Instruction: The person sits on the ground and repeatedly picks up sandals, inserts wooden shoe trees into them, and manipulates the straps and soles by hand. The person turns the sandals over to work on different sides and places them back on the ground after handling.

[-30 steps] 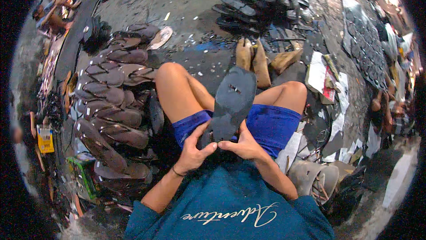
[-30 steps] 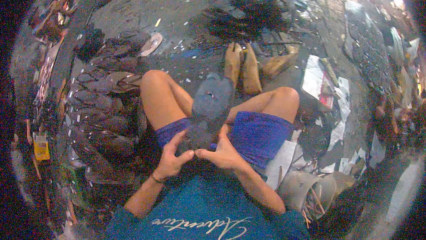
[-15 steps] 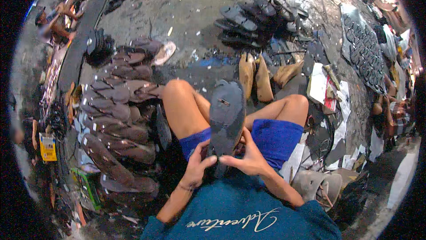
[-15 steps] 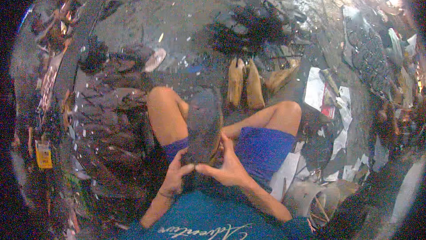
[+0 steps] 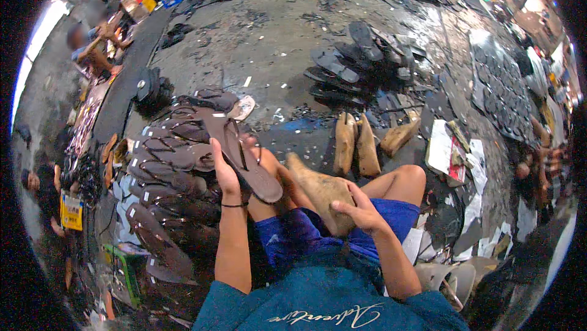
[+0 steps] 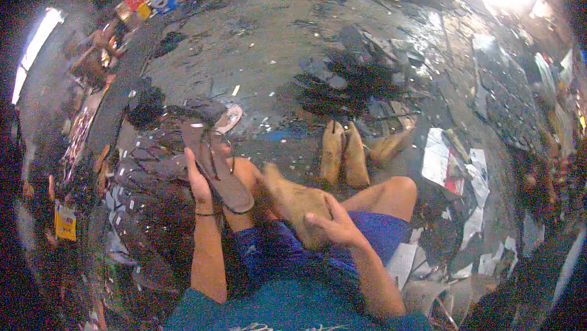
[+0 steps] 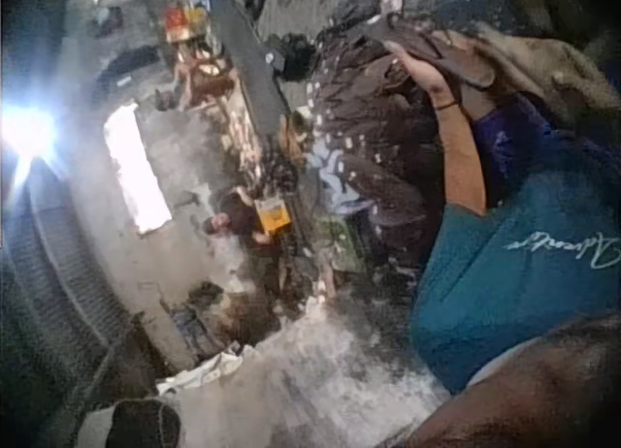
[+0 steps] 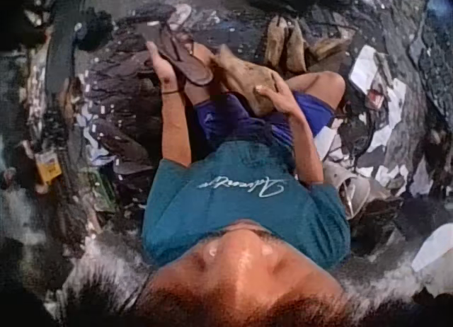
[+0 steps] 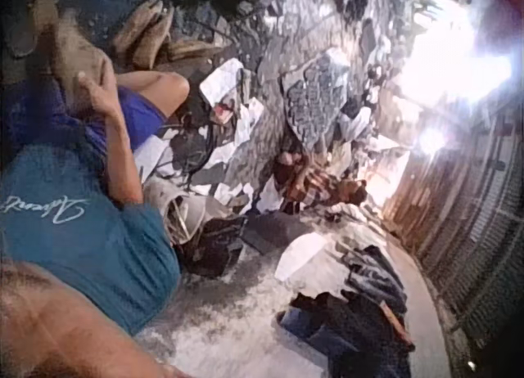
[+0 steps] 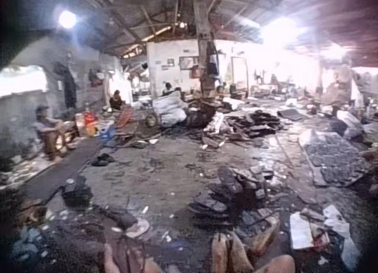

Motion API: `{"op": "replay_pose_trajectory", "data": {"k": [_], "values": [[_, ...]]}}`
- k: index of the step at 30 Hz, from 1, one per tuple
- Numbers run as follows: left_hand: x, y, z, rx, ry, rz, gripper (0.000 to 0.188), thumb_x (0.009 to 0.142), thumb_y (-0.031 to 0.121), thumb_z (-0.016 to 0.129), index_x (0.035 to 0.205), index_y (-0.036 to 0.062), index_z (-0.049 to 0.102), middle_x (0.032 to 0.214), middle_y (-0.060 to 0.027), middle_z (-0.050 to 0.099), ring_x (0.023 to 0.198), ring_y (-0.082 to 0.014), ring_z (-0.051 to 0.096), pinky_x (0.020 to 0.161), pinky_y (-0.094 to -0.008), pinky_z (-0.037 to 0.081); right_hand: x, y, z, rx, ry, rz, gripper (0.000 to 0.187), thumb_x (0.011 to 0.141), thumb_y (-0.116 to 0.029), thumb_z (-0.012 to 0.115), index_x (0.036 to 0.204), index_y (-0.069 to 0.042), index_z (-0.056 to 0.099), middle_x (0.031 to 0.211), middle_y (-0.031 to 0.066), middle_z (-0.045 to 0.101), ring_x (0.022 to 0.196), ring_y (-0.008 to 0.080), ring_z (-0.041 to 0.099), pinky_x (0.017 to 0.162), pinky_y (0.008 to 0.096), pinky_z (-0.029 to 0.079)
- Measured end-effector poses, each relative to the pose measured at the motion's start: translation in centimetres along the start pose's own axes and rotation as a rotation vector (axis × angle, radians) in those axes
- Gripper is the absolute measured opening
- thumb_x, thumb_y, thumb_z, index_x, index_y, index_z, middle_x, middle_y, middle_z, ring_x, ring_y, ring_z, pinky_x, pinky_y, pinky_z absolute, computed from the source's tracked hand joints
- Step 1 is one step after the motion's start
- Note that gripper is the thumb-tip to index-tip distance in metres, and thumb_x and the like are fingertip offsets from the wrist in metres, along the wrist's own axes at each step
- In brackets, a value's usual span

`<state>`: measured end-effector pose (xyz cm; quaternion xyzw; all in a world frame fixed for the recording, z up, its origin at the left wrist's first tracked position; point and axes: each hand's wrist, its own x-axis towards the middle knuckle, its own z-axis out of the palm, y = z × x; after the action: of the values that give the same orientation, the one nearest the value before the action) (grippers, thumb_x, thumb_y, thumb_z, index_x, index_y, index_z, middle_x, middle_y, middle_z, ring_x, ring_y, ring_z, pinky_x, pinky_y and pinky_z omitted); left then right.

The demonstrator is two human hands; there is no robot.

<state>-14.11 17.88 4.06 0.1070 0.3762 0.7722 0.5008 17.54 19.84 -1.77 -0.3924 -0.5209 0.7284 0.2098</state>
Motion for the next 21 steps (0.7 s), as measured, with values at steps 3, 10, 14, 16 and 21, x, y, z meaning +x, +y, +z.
{"op": "replay_pose_trajectory", "data": {"k": [3, 10, 14, 16, 21], "values": [[-2.7, -2.5, 1.2, -0.219, -0.269, -0.188, 0.076, 0.101, 0.062, 0.034, 0.142, -0.0013, 0.045, 0.122, -0.0232, 0.063, 0.114, -0.0318, 0.060, 0.082, -0.0374, 0.058, 4.5, 3.2, 0.8, -0.608, 0.315, -0.087, 0.067, 0.091, -0.018, 0.072, 0.147, -0.002, 0.039, 0.136, 0.0130, 0.055, 0.120, 0.0240, 0.058, 0.103, 0.0375, 0.046], [-6.4, -9.4, -3.1, -0.549, -0.476, -0.512, 0.078, 0.101, 0.063, 0.031, 0.148, 0.0010, 0.039, 0.143, -0.0255, 0.048, 0.122, -0.0381, 0.057, 0.088, -0.0498, 0.058, 10.3, -9.5, 1.2, -0.843, -0.111, -0.660, 0.044, 0.086, -0.016, 0.074, 0.128, -0.009, 0.063, 0.143, 0.0244, 0.050, 0.126, 0.0353, 0.057, 0.103, 0.0406, 0.048], [-9.0, -5.4, -1.1, 0.709, -0.265, 0.050, 0.068, 0.096, 0.030, 0.063, 0.150, 0.0013, 0.033, 0.146, -0.0171, 0.044, 0.126, -0.0303, 0.054, 0.103, -0.0406, 0.049, 14.6, -8.1, 1.7, -0.705, -0.163, -0.624, 0.030, 0.083, -0.015, 0.075, 0.113, -0.009, 0.070, 0.140, 0.0239, 0.052, 0.124, 0.0366, 0.058, 0.099, 0.0444, 0.050], [-10.9, -1.2, -0.6, 0.856, -0.002, 0.211, 0.078, 0.087, 0.008, 0.071, 0.152, 0.0004, 0.028, 0.147, -0.0132, 0.043, 0.131, -0.0270, 0.049, 0.111, -0.0390, 0.039, 17.7, -8.1, 1.6, -0.579, -0.222, -0.375, 0.041, 0.083, -0.019, 0.076, 0.121, -0.007, 0.065, 0.137, 0.0231, 0.053, 0.122, 0.0366, 0.058, 0.098, 0.0442, 0.050], [-18.0, 12.5, -6.8, 1.319, 0.559, 0.644, 0.068, 0.090, 0.006, 0.062, 0.151, -0.0022, 0.033, 0.155, -0.0192, 0.038, 0.140, -0.0306, 0.041, 0.117, -0.0427, 0.031, 31.5, -1.9, -7.8, -1.376, 0.299, -0.204, 0.043, 0.083, -0.029, 0.071, 0.115, -0.002, 0.065, 0.131, 0.0224, 0.053, 0.118, 0.0436, 0.052, 0.099, 0.0490, 0.048]]}}
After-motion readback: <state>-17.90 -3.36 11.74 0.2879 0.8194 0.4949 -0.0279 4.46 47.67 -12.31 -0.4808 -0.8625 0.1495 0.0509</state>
